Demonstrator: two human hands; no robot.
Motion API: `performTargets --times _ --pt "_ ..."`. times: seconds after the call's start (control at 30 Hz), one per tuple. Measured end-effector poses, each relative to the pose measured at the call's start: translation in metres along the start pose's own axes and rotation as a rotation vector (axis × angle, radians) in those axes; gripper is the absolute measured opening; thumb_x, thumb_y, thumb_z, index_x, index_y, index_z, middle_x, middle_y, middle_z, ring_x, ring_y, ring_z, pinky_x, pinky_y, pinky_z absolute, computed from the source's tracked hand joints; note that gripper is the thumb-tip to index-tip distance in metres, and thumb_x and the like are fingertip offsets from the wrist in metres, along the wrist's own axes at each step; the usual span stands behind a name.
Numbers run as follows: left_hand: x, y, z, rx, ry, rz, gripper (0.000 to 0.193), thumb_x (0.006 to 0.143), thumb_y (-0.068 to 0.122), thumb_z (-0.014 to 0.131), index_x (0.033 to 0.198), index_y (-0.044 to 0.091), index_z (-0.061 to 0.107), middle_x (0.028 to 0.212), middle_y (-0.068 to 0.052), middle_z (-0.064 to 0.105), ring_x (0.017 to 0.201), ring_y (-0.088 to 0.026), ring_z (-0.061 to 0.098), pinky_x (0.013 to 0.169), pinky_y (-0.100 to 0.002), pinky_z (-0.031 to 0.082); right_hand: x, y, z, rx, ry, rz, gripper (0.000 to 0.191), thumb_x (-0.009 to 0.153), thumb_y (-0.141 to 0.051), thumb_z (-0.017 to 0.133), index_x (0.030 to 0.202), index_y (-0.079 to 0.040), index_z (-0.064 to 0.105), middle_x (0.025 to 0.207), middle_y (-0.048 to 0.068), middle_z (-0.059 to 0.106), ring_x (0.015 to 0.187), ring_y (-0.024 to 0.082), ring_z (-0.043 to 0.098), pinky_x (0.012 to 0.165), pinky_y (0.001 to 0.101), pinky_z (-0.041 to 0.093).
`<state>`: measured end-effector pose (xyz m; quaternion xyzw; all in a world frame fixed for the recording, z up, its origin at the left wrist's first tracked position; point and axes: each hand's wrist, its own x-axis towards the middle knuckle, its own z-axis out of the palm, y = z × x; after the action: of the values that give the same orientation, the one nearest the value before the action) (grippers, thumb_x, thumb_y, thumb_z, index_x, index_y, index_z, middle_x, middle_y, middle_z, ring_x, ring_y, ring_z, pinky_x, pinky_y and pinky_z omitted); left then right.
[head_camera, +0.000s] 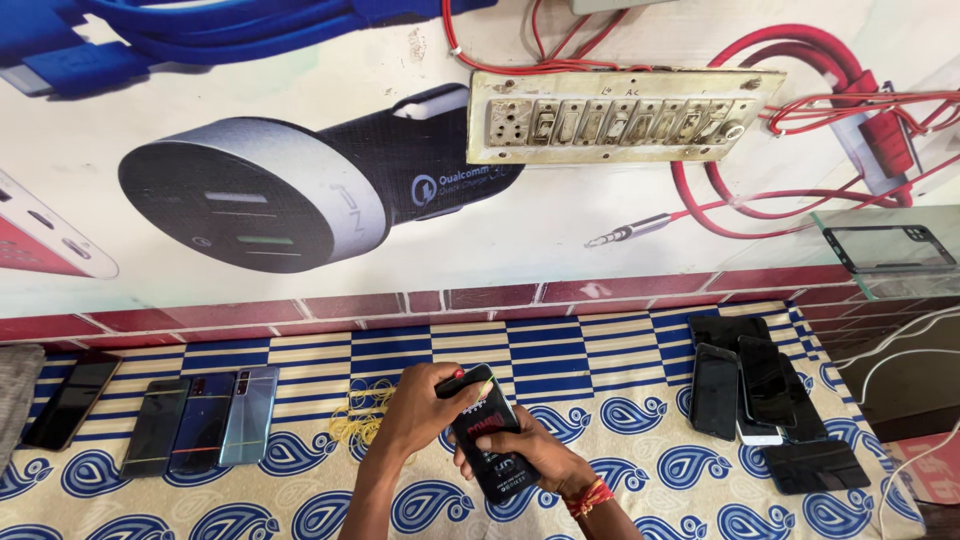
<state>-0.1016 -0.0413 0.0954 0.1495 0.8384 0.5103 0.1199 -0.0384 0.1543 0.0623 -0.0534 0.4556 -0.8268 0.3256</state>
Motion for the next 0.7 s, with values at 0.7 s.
performTargets --times 0.7 --pt "0.0 -0.075 0.033 -1.866 0.246 -0.218 0.018 0.091 0.003 0.057 0.107 -0.004 0.061 0.071 -0.005 0.057 0.051 -0.009 0.048 0.044 -0.02 0.04 0.008 -0.008 0.004 0.133 0.292 -0.132 0.04 0.088 -0.016 0.071 0.12 0.006 0.065 0.094 0.017 0.076 0.082 0.024 0.075 0.077 0.0363 0.064"
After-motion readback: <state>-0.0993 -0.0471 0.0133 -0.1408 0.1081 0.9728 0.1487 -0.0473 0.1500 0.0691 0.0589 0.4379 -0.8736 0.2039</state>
